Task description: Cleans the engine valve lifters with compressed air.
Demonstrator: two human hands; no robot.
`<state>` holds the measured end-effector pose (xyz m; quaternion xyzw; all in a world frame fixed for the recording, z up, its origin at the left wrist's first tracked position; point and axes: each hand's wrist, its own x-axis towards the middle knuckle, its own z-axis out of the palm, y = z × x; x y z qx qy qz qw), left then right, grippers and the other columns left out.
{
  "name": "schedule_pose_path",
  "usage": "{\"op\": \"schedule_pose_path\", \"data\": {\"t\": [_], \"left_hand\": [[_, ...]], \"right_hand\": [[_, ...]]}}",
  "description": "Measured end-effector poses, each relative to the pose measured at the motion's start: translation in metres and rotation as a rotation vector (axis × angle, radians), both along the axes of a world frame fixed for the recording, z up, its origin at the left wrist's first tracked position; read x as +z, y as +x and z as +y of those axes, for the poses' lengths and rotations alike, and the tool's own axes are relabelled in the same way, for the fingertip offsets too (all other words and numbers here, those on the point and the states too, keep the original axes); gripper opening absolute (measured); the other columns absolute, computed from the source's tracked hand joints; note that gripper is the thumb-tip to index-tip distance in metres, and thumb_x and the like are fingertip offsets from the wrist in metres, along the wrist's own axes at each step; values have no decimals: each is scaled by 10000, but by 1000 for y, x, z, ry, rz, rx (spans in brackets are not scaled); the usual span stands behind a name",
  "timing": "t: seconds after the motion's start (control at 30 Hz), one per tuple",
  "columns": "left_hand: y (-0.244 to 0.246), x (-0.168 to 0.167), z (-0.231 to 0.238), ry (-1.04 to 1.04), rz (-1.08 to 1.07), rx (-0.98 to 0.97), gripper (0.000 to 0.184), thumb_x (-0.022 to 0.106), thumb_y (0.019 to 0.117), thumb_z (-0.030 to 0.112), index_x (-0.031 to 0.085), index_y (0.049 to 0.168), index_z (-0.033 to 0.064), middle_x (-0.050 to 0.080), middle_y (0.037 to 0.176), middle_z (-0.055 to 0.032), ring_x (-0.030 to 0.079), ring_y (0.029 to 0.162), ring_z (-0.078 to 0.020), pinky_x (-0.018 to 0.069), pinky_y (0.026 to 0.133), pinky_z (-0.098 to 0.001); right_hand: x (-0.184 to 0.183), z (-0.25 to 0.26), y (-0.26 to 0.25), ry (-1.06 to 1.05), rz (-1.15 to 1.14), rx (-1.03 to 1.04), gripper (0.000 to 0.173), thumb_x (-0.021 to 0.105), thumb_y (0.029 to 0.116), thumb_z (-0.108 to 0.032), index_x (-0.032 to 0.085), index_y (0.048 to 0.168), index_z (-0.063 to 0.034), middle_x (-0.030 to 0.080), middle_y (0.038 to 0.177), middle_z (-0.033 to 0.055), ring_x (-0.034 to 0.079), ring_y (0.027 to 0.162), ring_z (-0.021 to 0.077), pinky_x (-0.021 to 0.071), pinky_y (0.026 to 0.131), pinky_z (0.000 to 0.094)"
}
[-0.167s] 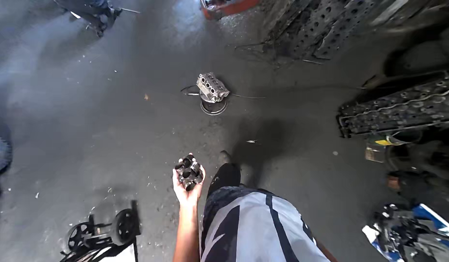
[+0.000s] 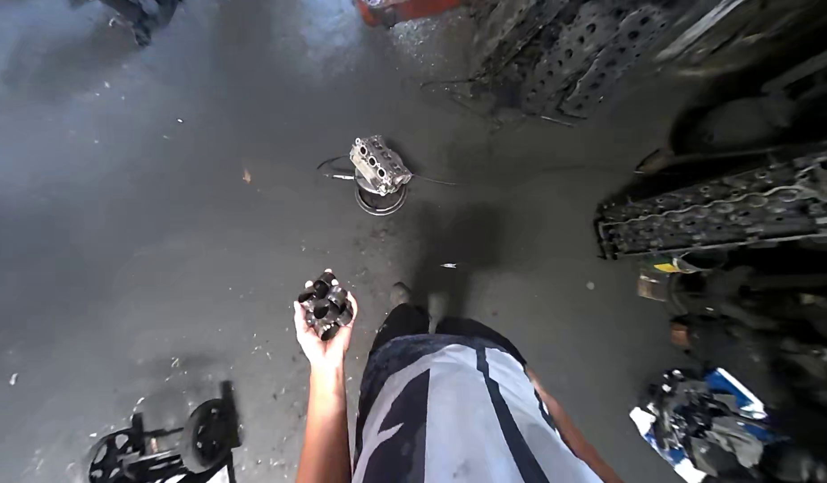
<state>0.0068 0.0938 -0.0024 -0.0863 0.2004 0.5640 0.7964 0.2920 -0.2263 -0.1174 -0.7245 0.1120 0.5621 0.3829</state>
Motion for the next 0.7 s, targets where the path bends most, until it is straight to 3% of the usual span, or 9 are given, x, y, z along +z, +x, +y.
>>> {"op": "schedule_pose_path", "data": {"t": [0.03,0.1,0.17,0.2,0.27,0.33,0.37,0.5,0.7], "left_hand": [[2,3,23,10,-6,-2,431,544,975,494,688,1205,159,684,1254,-146,686,1126,-321,589,916,-507],[3,11,62,7,3,-4,442,516,990,500,676,1209,152,687,1240,-146,686,1122,-322,586,916,-514],[4,18,99,17,30,6,461,465,1006,519,647,1215,150,683,1230,-140,681,1124,-314,582,917,-513],[4,19,119,33,37,6,463,462,1006,519,642,1221,150,681,1231,-140,680,1128,-313,581,922,-513],[2,21,158,55,54,-9,460,493,995,511,664,1209,142,688,1235,-141,682,1134,-316,580,929,-509],[-2,19,192,65,91,-21,463,487,995,516,668,1202,143,684,1254,-139,675,1157,-310,580,934,-501],[-4,18,210,70,109,-28,465,481,995,520,668,1204,148,679,1268,-134,668,1172,-304,578,938,-494],[-12,13,279,50,167,-54,517,471,989,544,669,1230,131,690,1252,-122,675,1164,-278,588,930,-471],[-31,13,386,21,211,-93,533,468,992,534,635,1254,102,678,1260,-134,671,1172,-286,588,934,-464]], "right_hand": [[-2,29,10,40,42,-92,521,185,1136,-344,525,1387,-41,661,1188,98,635,1033,110,555,877,324],[14,84,25,12,164,-195,619,231,1081,-564,616,1244,-108,715,976,58,686,853,147,588,728,396],[20,129,43,-57,131,-101,618,267,1068,-600,623,1165,-103,674,857,44,646,726,152,563,638,386],[17,153,51,-98,33,12,569,294,1083,-558,639,1179,-116,671,888,33,629,738,137,544,646,356],[9,200,69,-159,-148,265,503,441,1100,-417,573,1398,-35,629,1295,199,603,1135,309,480,941,518],[-6,243,85,-202,-328,493,554,578,1050,-365,524,1451,13,544,1418,311,547,1301,457,432,1074,634],[-11,268,92,-207,-354,558,565,580,1049,-367,513,1464,10,523,1445,314,521,1337,466,410,1105,637],[-43,384,105,-81,-312,637,475,515,1084,-317,541,1420,17,592,1376,273,576,1285,395,437,1099,558],[-72,547,56,-6,-154,678,473,515,1080,-361,566,1400,-17,602,1377,236,589,1277,357,444,1095,538]]}}
